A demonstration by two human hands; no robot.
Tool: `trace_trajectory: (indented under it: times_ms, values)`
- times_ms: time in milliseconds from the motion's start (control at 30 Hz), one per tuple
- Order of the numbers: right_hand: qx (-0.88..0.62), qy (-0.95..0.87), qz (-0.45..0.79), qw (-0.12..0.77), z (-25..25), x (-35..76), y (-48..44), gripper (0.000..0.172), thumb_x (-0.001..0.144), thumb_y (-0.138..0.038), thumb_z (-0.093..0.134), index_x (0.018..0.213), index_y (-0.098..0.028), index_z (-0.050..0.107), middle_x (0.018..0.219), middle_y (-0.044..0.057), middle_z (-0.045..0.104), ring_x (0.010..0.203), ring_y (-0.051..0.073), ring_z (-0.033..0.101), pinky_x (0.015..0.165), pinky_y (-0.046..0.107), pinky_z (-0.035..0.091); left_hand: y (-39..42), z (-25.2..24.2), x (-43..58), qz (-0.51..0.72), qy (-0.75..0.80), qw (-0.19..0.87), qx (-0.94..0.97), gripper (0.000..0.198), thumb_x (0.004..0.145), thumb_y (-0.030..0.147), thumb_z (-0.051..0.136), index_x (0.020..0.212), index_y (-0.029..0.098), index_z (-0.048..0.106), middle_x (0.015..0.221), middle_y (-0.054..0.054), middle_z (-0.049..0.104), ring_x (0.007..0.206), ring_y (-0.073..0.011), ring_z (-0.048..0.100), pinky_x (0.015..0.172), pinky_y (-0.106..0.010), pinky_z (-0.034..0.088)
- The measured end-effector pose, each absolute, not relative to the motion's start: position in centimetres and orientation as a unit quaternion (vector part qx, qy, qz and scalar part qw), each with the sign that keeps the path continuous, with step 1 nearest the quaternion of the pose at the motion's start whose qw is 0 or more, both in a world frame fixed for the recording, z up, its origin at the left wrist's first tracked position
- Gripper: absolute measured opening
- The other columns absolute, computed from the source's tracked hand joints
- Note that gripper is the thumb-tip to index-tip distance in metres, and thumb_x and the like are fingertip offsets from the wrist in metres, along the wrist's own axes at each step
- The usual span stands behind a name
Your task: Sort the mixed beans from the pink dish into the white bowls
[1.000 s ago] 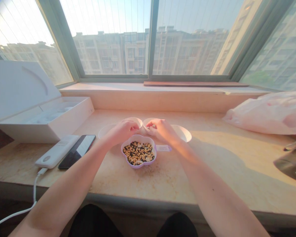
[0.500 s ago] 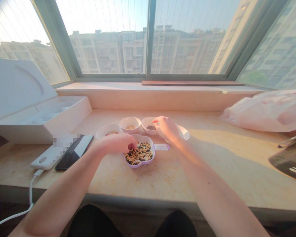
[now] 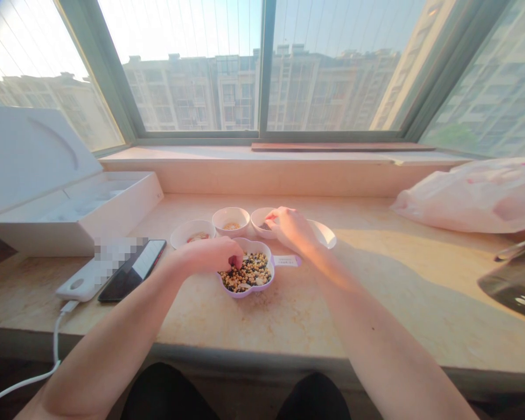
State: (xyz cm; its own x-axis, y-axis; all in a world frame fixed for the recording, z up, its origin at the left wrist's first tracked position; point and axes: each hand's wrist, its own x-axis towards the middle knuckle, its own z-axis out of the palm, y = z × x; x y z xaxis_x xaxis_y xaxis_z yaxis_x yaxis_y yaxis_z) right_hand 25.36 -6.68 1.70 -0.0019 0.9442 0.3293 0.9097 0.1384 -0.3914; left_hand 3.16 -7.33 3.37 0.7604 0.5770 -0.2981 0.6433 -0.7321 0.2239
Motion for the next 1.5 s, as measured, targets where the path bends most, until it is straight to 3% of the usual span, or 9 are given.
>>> trace_trajectory:
  times_ms: [233,667,1000,1133,1300,1500]
  values:
    - [-0.648,-0.708,0.034,0.278,1.4,25.4,-6.6,0.02,0.09,-0.029,0.063,0.095,-0.021,0.081,0.101,0.007,0.078,0.09,0.024,0.068,0.083,0.035,0.049,-7.7,4.5,3.3,-0.142,0.338,0.171,0.914,0.043,0.078,0.006,0.052,0.106,0.021,0.081,0.103,-0.006,0.077,0.083,-0.0179,0.064,0.078,-0.028,0.047]
    - [-0.637,-0.71,0.038,0.298,1.5,25.2,-6.9,0.021,0.09,-0.029,0.062,0.094,-0.02,0.08,0.097,0.008,0.078,0.088,0.024,0.068,0.084,0.035,0.051,-7.0,4.5,2.7,-0.091,0.321,0.189,0.924,0.046,0.081,0.005,0.051,0.117,0.021,0.073,0.103,-0.004,0.076,0.084,-0.0164,0.065,0.07,-0.024,0.045]
    - [-0.626,-0.723,0.035,0.29,2.6,24.3,-7.8,0.022,0.09,-0.029,0.061,0.095,-0.019,0.081,0.093,0.008,0.079,0.084,0.023,0.07,0.08,0.035,0.052,-4.7,2.8,1.8,0.091,0.308,0.284,0.903,0.025,0.083,0.005,0.054,0.097,0.016,0.071,0.095,-0.003,0.074,0.088,-0.0138,0.067,0.078,-0.023,0.05]
    - [-0.599,-0.755,0.052,0.263,2.9,23.8,-8.5,0.02,0.091,-0.029,0.063,0.09,-0.021,0.081,0.082,0.006,0.077,0.077,0.022,0.069,0.074,0.032,0.051,-3.7,2.5,1.8,0.201,0.369,0.227,0.879,0.015,0.086,0.011,0.057,0.089,0.016,0.07,0.092,-0.004,0.074,0.085,-0.0151,0.066,0.08,-0.027,0.05]
    - [-0.499,-0.825,0.159,0.212,2.4,22.5,-9.4,0.021,0.093,-0.028,0.06,0.092,-0.024,0.081,0.082,0.003,0.077,0.071,0.018,0.067,0.067,0.029,0.049,-3.0,2.0,2.1,0.258,0.422,0.132,0.859,0.024,0.089,0.007,0.051,0.087,0.015,0.073,0.091,-0.007,0.075,0.084,-0.0174,0.066,0.086,-0.031,0.051]
    - [-0.409,-0.871,0.197,0.187,0.2,20.5,-9.4,0.029,0.087,-0.015,0.057,0.093,-0.026,0.083,0.096,0.002,0.081,0.086,0.023,0.071,0.08,0.033,0.053,-2.3,0.9,2.3,0.25,0.45,0.089,0.853,0.029,0.09,0.008,0.051,0.105,0.015,0.074,0.101,-0.009,0.078,0.092,-0.0208,0.069,0.089,-0.031,0.053]
